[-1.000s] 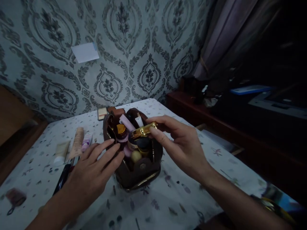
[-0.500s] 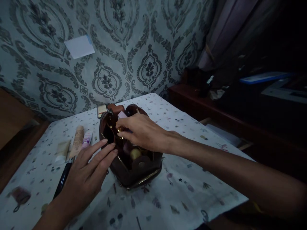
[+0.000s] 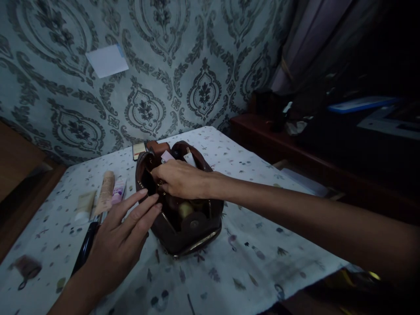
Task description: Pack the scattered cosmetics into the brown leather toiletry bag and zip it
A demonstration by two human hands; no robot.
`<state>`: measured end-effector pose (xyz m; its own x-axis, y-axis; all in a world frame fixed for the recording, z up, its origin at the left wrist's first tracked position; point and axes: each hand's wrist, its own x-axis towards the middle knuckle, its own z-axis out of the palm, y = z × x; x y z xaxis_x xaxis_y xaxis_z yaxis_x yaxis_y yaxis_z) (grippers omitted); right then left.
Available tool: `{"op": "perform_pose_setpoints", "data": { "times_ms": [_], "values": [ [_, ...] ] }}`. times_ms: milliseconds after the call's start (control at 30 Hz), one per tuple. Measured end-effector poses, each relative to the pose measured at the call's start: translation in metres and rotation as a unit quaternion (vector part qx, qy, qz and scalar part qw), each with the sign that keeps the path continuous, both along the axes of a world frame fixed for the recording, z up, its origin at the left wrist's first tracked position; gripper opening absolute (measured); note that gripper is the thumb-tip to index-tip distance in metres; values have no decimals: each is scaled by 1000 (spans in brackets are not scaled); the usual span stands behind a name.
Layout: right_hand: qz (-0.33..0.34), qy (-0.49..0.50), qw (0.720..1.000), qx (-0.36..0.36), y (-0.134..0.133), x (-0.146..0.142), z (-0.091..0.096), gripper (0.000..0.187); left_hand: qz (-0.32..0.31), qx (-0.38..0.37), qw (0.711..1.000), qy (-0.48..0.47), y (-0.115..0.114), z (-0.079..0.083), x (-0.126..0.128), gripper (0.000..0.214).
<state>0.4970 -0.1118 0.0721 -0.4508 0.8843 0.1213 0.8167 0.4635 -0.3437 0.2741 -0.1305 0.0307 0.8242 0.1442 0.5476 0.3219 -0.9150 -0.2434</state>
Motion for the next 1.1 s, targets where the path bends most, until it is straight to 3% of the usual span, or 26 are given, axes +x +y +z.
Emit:
{"op": "perform_pose_setpoints", "data": {
  "times_ms": [167, 533, 833, 1100],
  "values": [
    [5, -11, 1000, -13, 1, -3, 6, 15, 3, 5, 1000, 0, -1, 0, 2, 42],
    [-51, 16, 998, -44, -1, -4, 10, 19, 16, -15, 1000, -2, -3, -1, 0, 46],
    [-29, -17, 997, -68, 5, -5, 20, 19, 8, -21, 1000, -6, -4, -2, 1, 42],
    [-32, -27, 994, -101, 8, -1, 15, 21, 15, -32, 999, -15, -4, -5, 2, 43]
  ]
}}
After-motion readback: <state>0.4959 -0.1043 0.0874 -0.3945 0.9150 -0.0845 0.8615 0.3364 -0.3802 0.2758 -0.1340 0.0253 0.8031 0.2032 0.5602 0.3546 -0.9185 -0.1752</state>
